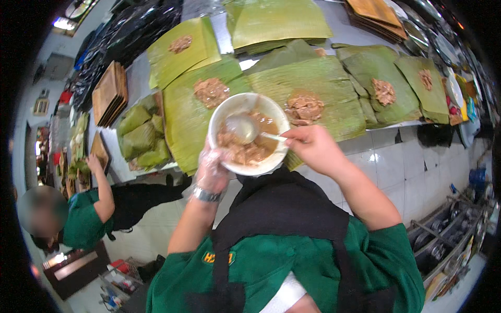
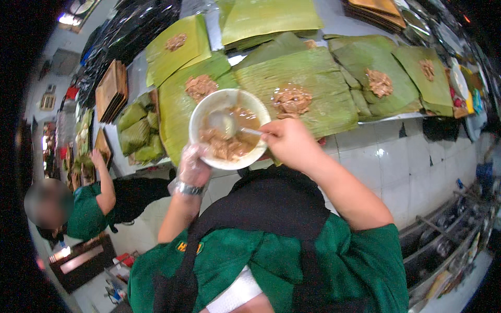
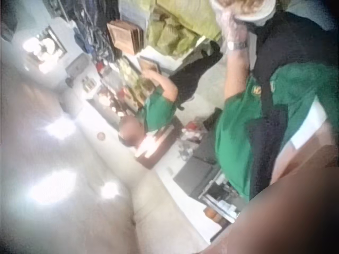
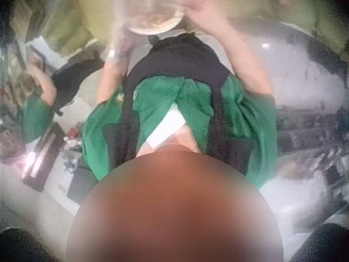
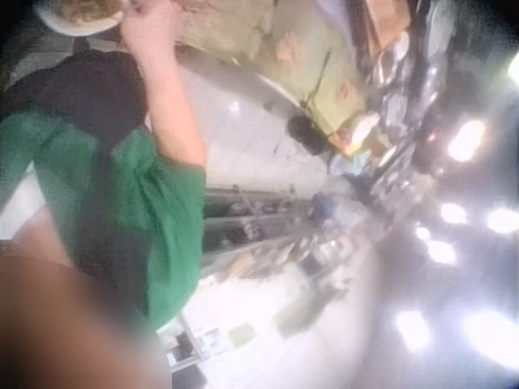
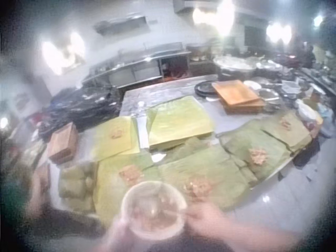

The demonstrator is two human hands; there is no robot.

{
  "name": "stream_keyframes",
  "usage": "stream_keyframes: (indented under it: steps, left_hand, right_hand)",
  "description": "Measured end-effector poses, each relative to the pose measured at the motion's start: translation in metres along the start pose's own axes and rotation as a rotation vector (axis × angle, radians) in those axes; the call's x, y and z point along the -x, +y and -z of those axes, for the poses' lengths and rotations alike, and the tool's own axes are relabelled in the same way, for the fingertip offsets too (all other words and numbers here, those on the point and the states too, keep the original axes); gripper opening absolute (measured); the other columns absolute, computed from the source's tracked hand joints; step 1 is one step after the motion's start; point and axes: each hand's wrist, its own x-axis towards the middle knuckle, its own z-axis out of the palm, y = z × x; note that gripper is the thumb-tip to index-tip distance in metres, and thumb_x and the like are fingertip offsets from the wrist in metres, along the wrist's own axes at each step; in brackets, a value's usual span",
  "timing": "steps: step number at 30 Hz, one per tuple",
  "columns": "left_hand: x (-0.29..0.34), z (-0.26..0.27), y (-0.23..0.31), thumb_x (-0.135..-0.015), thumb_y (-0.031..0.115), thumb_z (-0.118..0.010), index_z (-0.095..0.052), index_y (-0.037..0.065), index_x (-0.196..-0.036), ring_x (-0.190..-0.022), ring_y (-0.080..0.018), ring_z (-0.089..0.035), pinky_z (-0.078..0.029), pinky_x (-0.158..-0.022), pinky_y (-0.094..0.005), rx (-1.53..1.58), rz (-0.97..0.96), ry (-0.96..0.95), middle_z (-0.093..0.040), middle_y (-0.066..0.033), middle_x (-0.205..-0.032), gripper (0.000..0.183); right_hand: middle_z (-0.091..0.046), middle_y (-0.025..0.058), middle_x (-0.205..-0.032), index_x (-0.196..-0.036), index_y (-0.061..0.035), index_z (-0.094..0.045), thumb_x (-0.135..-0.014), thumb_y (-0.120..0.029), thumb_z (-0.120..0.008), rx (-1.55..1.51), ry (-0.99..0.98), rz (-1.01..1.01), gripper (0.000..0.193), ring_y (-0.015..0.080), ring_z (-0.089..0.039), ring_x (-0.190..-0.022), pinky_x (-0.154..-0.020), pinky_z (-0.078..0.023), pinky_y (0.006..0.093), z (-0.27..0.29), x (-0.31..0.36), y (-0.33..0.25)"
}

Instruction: The person scoops a brown meat mixture from a large metal bowl into a small white bowl, then portions it onto banana leaves laid out on a stainless steel table. The person places additional banana leaves over the filled ones and continues the process. Another worker in green is visible nearby, also preparing similar items.

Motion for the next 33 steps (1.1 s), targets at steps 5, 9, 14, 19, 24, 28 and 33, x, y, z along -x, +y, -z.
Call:
stream_keyframes:
  steps: [5, 9, 14, 19, 24, 28, 33]
  left_hand:
    - [0.014, 0.018, 0.002, -0.069, 0.013, -0.061, -0.035, -0.003, -0.137, -0.116, -0.0245, -0.052, -0.042, -0.102, -0.0379, 0.104, -0.009, -0.071, -0.05, -0.0142, -0.128, 0.074]
    - [0.015, 0.023, 0.005, -0.068, 0.008, -0.059, -0.033, -0.003, -0.137, -0.116, -0.0252, -0.052, -0.041, -0.102, -0.0385, 0.151, 0.037, -0.094, -0.05, -0.0147, -0.129, 0.074]
    - [0.003, 0.018, 0.0, -0.069, 0.01, -0.058, -0.036, -0.004, -0.135, -0.114, -0.0267, -0.054, -0.043, -0.101, -0.0392, 0.242, 0.009, -0.137, -0.051, -0.0166, -0.127, 0.071]
    - [-0.008, 0.02, -0.003, -0.066, 0.014, -0.059, -0.043, -0.008, -0.129, -0.115, -0.0332, -0.053, -0.042, -0.102, -0.0459, 0.243, 0.07, -0.089, -0.053, -0.0203, -0.127, 0.069]
    - [-0.013, 0.02, -0.005, -0.064, 0.01, -0.058, -0.045, -0.008, -0.127, -0.113, -0.0344, -0.054, -0.04, -0.103, -0.0487, 0.177, 0.089, -0.045, -0.055, -0.0204, -0.124, 0.067]
    - [-0.029, 0.001, -0.01, -0.062, 0.011, -0.058, -0.042, -0.006, -0.13, -0.116, -0.0356, -0.052, -0.039, -0.104, -0.05, 0.229, 0.133, -0.154, -0.054, -0.0195, -0.126, 0.072]
    - [-0.045, -0.033, -0.015, -0.063, 0.016, -0.057, -0.038, -0.004, -0.134, -0.119, -0.037, -0.049, -0.038, -0.105, -0.0518, 0.229, 0.191, -0.233, -0.051, -0.0209, -0.13, 0.076]
  right_hand:
    - [-0.068, 0.006, -0.082, -0.103, 0.004, -0.067, -0.088, -0.006, -0.061, -0.516, -0.154, -0.22, 0.019, 0.0072, -0.058, -0.071, -0.065, -0.047, 0.0228, -0.028, -0.003, 0.019]
    - [-0.07, 0.0072, -0.085, -0.1, 0.0028, -0.069, -0.087, -0.007, -0.062, -0.528, -0.132, -0.279, 0.018, 0.0093, -0.061, -0.075, -0.07, -0.05, 0.0252, -0.033, 0.001, 0.024]
    - [-0.071, 0.0092, -0.088, -0.103, 0.0021, -0.068, -0.088, -0.008, -0.061, -0.309, -0.011, -0.126, 0.019, 0.0096, -0.062, -0.08, -0.075, -0.049, 0.0265, -0.024, 0.01, 0.014]
    - [-0.071, 0.0092, -0.086, -0.103, 0.0021, -0.068, -0.088, -0.009, -0.061, -0.223, 0.147, -0.051, 0.02, 0.0093, -0.061, -0.078, -0.073, -0.049, 0.0267, -0.001, 0.03, 0.004]
    - [-0.07, 0.0052, -0.081, -0.102, 0.0012, -0.069, -0.087, -0.011, -0.063, -0.176, 0.202, -0.115, 0.02, 0.0078, -0.059, -0.074, -0.07, -0.048, 0.0255, 0.027, 0.045, 0.003]
    - [-0.061, -0.0031, -0.072, -0.103, 0.0001, -0.07, -0.088, -0.007, -0.062, -0.47, 0.186, -0.085, 0.018, 0.0027, -0.044, -0.059, -0.051, -0.034, 0.0191, 0.057, 0.06, 0.004]
    - [-0.061, -0.0032, -0.071, -0.103, 0.0001, -0.069, -0.087, -0.008, -0.063, -0.568, 0.375, -0.079, 0.018, 0.003, -0.049, -0.058, -0.051, -0.039, 0.0201, 0.104, 0.088, 0.016]
